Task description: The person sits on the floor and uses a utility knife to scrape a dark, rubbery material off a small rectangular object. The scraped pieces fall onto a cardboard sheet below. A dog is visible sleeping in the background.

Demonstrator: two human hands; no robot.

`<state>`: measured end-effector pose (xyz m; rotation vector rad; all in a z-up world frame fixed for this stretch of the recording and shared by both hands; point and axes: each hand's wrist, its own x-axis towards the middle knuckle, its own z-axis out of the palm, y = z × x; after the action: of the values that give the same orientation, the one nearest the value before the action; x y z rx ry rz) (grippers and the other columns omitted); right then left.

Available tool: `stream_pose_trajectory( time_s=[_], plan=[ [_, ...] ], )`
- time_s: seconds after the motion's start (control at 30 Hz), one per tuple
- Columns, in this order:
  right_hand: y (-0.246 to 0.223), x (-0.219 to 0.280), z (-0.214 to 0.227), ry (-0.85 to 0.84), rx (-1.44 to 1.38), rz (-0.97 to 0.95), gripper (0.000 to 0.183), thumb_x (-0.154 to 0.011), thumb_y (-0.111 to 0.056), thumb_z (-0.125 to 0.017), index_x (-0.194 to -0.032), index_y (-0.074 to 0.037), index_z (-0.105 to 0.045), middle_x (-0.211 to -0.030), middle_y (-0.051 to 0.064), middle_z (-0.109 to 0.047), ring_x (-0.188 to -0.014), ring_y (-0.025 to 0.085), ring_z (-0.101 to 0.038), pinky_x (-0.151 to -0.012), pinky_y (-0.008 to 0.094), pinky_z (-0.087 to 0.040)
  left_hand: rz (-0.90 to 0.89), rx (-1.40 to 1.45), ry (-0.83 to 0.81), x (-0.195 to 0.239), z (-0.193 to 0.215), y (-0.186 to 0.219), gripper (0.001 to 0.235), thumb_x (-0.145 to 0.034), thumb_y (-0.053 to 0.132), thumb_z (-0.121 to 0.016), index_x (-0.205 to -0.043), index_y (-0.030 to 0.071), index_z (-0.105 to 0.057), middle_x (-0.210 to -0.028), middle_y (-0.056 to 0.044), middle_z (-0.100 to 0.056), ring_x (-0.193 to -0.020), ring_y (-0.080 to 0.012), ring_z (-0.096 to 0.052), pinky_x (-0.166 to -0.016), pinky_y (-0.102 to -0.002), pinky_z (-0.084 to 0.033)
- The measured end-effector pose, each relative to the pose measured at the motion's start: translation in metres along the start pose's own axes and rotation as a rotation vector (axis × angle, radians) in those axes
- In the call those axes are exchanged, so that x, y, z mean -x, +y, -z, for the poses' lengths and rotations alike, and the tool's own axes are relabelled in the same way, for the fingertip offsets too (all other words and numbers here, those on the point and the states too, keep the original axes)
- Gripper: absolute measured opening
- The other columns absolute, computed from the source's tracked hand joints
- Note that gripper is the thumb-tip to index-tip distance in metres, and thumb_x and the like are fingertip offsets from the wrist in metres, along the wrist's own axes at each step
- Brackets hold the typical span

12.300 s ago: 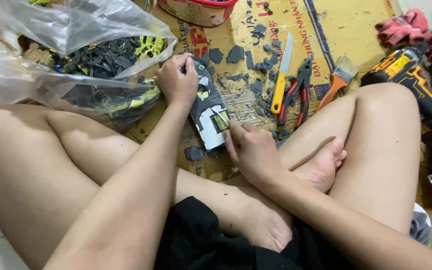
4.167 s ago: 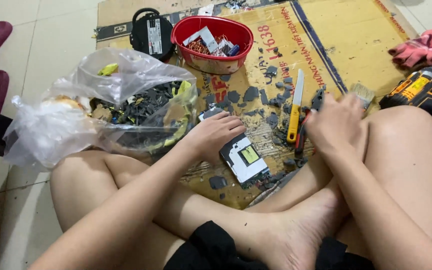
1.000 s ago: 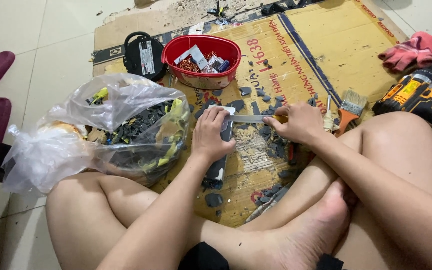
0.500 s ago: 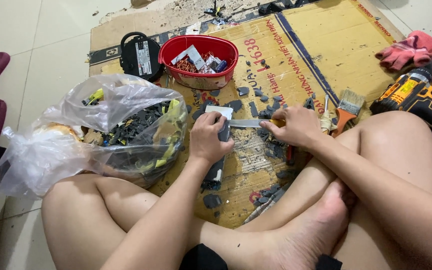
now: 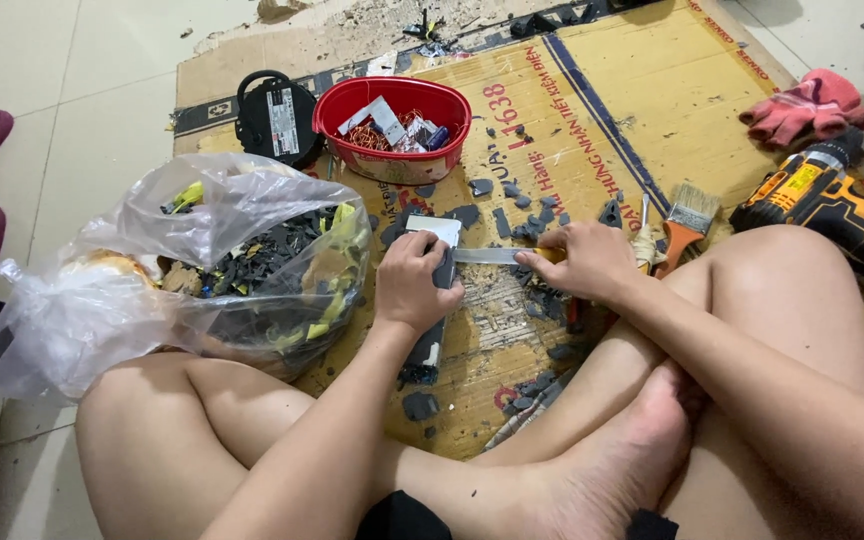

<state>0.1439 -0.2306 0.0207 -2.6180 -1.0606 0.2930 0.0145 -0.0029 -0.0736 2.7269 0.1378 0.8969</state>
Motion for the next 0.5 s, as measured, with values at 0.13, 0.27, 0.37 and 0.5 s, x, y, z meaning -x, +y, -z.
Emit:
stream_pose_trajectory(
  time_s=[0.13,0.27,0.37,0.5],
  plan=[
    [-0.006,0.003,0.003,-0.08,-0.063,-0.039,0.044,-0.095,-0.052,-0.06,-0.068,-0.021,-0.073,-0.055,0.001,-0.067,-0.06,0.023,-0.066,-0.07,0.035,-0.052,-0.002,-0.005,0.009,0.002,-0.005,-0.003,0.047,-0.058,0.034,-0.078,-0.098,0.008,-0.079,-0.099,-0.008,-0.066,-0.102,-0.0275,-0.066,-0.102,-0.04,-0.051],
    [-0.003,0.009,-0.003,-0.043,0.002,-0.045,0.039,-0.085,-0.055,-0.063,-0.074,-0.021,-0.079,-0.066,0.007,-0.072,-0.077,0.034,-0.073,-0.07,0.044,-0.054,-0.021,0.034,0.027,0.002,0.005,0.002,0.043,-0.063,0.033,-0.078,-0.098,0.008,-0.077,-0.098,-0.009,-0.066,-0.102,-0.029,-0.067,-0.101,-0.042,-0.052],
    [-0.004,0.009,-0.002,-0.033,0.002,-0.062,0.037,-0.084,-0.054,-0.063,-0.077,-0.022,-0.08,-0.07,0.007,-0.074,-0.08,0.034,-0.074,-0.072,0.044,-0.055,-0.04,0.075,0.043,-0.004,0.015,0.007,0.04,-0.066,0.032,-0.077,-0.099,0.009,-0.075,-0.097,-0.008,-0.066,-0.1,-0.0279,-0.067,-0.102,-0.042,-0.051],
    [-0.002,0.006,-0.007,-0.009,0.022,-0.059,0.036,-0.083,-0.055,-0.064,-0.078,-0.024,-0.081,-0.07,0.007,-0.074,-0.082,0.034,-0.074,-0.072,0.044,-0.056,-0.114,0.093,0.07,-0.006,0.018,0.009,0.016,-0.082,0.025,-0.072,-0.09,0.012,-0.067,-0.089,-0.002,-0.063,-0.094,-0.0233,-0.069,-0.1,-0.038,-0.051]
  ],
)
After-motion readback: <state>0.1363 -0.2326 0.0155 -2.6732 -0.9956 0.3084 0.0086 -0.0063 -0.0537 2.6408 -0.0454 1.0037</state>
